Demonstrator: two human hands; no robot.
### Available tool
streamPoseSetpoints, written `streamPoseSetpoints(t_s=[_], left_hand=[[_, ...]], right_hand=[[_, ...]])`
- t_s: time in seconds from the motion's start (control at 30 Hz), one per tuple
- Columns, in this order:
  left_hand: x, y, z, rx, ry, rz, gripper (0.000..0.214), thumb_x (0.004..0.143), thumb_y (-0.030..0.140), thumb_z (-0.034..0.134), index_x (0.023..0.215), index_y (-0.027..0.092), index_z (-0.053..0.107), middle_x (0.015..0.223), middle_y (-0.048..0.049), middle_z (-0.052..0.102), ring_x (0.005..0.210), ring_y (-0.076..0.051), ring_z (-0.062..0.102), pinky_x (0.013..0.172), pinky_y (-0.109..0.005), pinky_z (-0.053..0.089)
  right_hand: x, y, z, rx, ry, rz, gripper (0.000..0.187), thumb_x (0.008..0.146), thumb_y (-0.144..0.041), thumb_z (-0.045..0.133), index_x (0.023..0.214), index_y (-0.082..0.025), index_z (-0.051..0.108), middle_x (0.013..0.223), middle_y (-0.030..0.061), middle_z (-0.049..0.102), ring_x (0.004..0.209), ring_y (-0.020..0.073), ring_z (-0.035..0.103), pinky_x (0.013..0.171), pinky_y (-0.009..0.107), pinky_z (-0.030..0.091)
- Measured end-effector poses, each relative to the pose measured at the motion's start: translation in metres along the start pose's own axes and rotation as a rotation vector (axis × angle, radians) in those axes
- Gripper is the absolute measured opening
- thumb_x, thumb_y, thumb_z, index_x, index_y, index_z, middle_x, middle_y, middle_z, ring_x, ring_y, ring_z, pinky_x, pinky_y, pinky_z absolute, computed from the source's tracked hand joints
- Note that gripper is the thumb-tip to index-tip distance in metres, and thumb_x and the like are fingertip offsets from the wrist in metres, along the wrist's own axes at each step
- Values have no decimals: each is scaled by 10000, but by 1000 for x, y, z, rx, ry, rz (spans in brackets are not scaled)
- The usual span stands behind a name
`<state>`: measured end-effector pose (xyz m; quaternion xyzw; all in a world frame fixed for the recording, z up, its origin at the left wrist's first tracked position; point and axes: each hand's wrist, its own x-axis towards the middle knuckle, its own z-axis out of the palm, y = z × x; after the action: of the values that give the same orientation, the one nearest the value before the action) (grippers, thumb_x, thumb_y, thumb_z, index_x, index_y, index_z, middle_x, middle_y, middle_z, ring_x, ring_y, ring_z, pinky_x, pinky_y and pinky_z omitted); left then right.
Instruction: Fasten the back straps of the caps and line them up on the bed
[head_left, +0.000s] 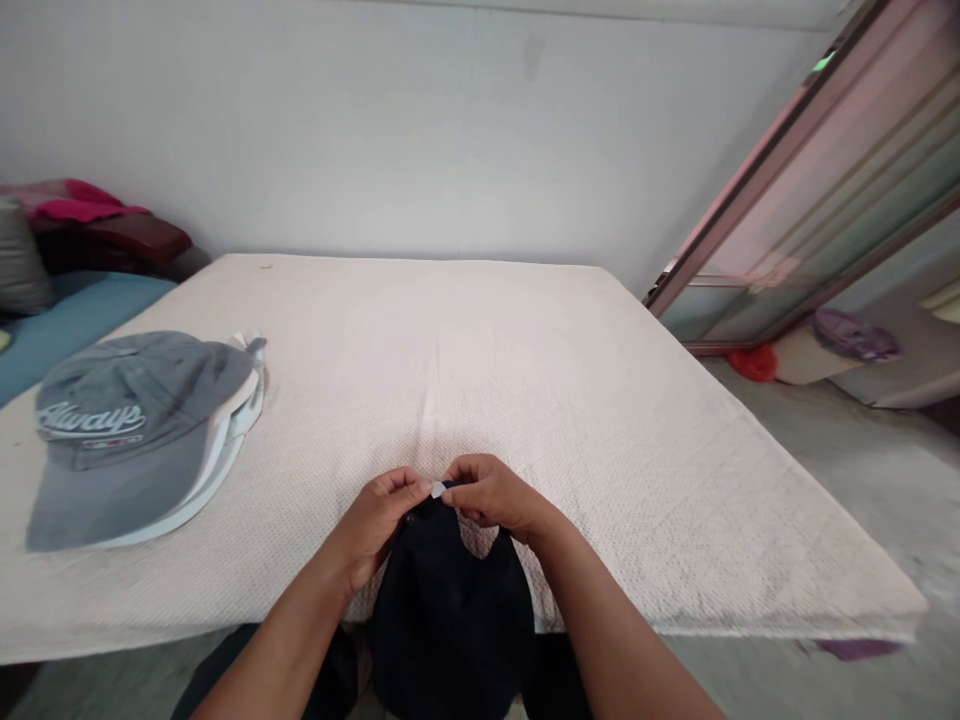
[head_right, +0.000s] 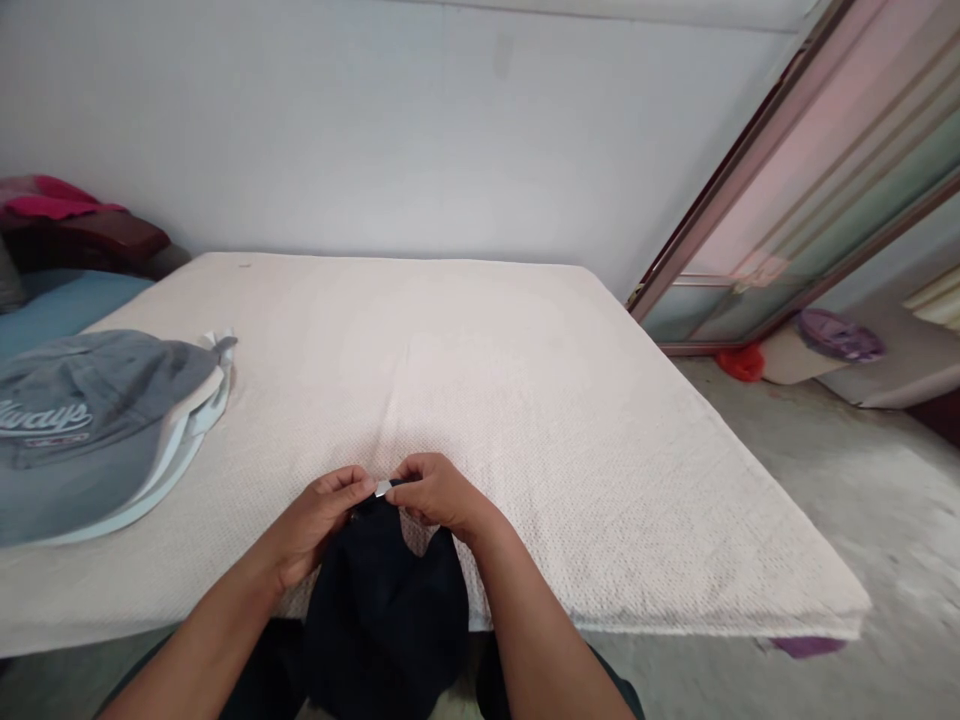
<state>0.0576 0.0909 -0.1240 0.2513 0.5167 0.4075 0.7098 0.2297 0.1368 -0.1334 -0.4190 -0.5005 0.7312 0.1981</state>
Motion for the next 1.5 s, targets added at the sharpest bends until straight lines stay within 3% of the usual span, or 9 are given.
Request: streamPoseSetpoints(t_s=[0.23, 0.43, 0.57, 0.8, 0.93, 1.03, 1.2, 1.5], left_hand=[[0, -1, 1, -33, 32, -51, 271, 629, 290, 780, 639, 159, 543, 519, 48, 514, 454, -72, 456, 464, -192, 344], [1, -8, 0, 52, 22, 60, 298, 641, 341, 770, 625, 170, 526, 522, 55, 497, 459, -74, 435, 460, -198, 321], [0, -9, -1, 37, 11, 67, 312, 644, 337, 768, 617, 177, 501, 512, 65, 473, 446, -71, 415, 446, -196, 300], [-2, -4, -5, -97, -66, 22, 124, 715, 238, 688, 701, 169, 587, 601, 30, 560, 536, -99, 512, 528, -215, 391], [-4, -4, -4, -98, -118, 25, 144, 767, 279, 649, 710, 148, 638, 657, -7, 608, 610, -124, 565, 597, -233, 436], [-6, -4, -3, -76, -192, -33, 124, 747, 257, 689, 761, 135, 672, 681, -34, 644, 643, -141, 595, 650, -252, 452], [-4, -6, -5, -41, -206, -28, 146, 721, 239, 729, 806, 126, 689, 671, -27, 637, 581, -104, 553, 589, -223, 407], [-3, -7, -6, 259, -165, 148, 224, 770, 367, 678, 787, 143, 669, 672, 0, 586, 570, -98, 486, 550, -228, 350]], right_hand=[[-2, 0, -2, 27, -50, -9, 82, 714, -165, 589, 771, -177, 531, 431, -88, 405, 385, 44, 306, 385, 180, 190], [-5, -3, -1, -20, -78, 41, 224, 760, -346, 647, 722, -176, 505, 433, -81, 405, 389, 46, 304, 382, 182, 196], [-3, -1, 0, 28, -107, 34, 216, 752, -330, 646, 696, -180, 499, 427, -87, 384, 385, 49, 299, 382, 192, 198], [1, 3, 4, 188, -100, 29, 178, 732, -271, 632, 679, -186, 484, 467, -94, 363, 378, 43, 276, 381, 192, 187], [0, 1, 5, 176, -98, 17, 189, 745, -282, 611, 663, -187, 470, 461, -94, 355, 382, 46, 274, 385, 198, 185], [-2, -1, 6, 175, -100, 23, 190, 745, -286, 612, 668, -188, 470, 467, -94, 352, 387, 45, 276, 388, 197, 186], [-5, -4, 4, 184, -133, 5, 221, 760, -335, 614, 675, -185, 474, 494, -90, 357, 381, 40, 276, 372, 193, 175], [-4, -4, 4, 151, -63, -70, 133, 771, -277, 615, 725, -173, 545, 493, -94, 351, 383, 36, 276, 374, 190, 184]])
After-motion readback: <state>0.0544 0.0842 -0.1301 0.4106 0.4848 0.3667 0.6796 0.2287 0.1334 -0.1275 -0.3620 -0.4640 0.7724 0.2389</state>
